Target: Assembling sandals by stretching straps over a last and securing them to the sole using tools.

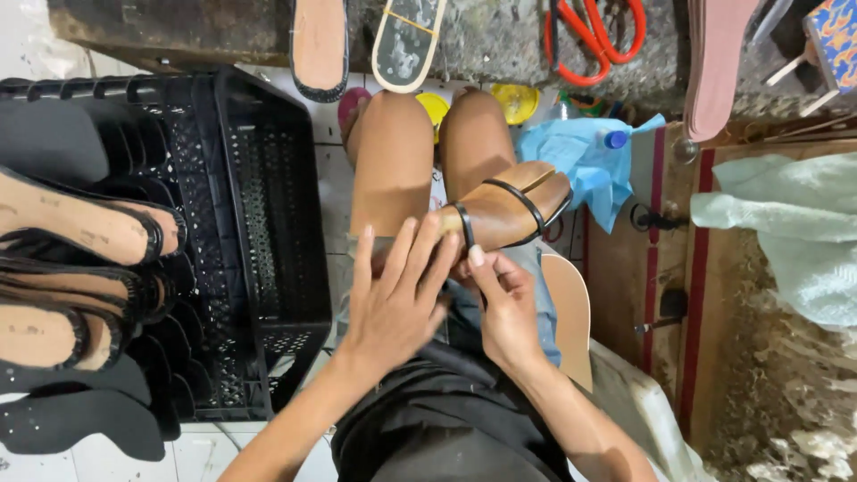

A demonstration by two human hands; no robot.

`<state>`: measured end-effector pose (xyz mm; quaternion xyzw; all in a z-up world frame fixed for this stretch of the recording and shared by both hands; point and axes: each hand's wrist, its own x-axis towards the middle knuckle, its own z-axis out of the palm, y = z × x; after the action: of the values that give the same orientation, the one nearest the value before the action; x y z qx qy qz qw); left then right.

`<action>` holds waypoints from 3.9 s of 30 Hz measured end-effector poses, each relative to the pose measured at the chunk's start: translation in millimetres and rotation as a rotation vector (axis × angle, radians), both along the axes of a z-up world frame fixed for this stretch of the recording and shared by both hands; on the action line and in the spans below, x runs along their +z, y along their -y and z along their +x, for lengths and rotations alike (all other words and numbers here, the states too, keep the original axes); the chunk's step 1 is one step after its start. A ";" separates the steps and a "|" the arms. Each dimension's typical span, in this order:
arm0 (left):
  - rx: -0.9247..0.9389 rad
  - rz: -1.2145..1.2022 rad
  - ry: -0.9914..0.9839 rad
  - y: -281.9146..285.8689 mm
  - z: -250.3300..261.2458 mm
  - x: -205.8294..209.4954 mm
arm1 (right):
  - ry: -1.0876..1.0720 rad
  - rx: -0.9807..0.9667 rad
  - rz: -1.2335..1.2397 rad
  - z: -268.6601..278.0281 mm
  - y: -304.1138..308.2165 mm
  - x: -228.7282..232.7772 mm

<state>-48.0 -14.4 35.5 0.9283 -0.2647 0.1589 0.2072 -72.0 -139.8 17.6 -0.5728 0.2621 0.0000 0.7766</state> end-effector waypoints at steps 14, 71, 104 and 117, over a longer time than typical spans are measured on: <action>-0.025 -0.149 -0.250 -13.0 35.8 -43.3 | 0.038 0.349 -0.425 11.5 18.2 -0.4; -0.159 -0.149 -0.515 -31.1 60.9 -58.9 | 0.160 0.581 -0.723 25.6 6.7 -17.0; 0.003 -0.090 -0.223 -33.5 54.0 -48.6 | 0.745 0.576 -1.454 77.0 41.7 -2.8; -0.022 0.119 0.018 -0.6 53.6 -46.5 | 0.327 0.539 -1.265 17.3 52.8 37.9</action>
<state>5.6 -13.8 -11.0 0.9346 -0.2857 0.1490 0.1508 -54.7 -192.6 55.4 -0.9520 -0.0591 -0.0459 0.2969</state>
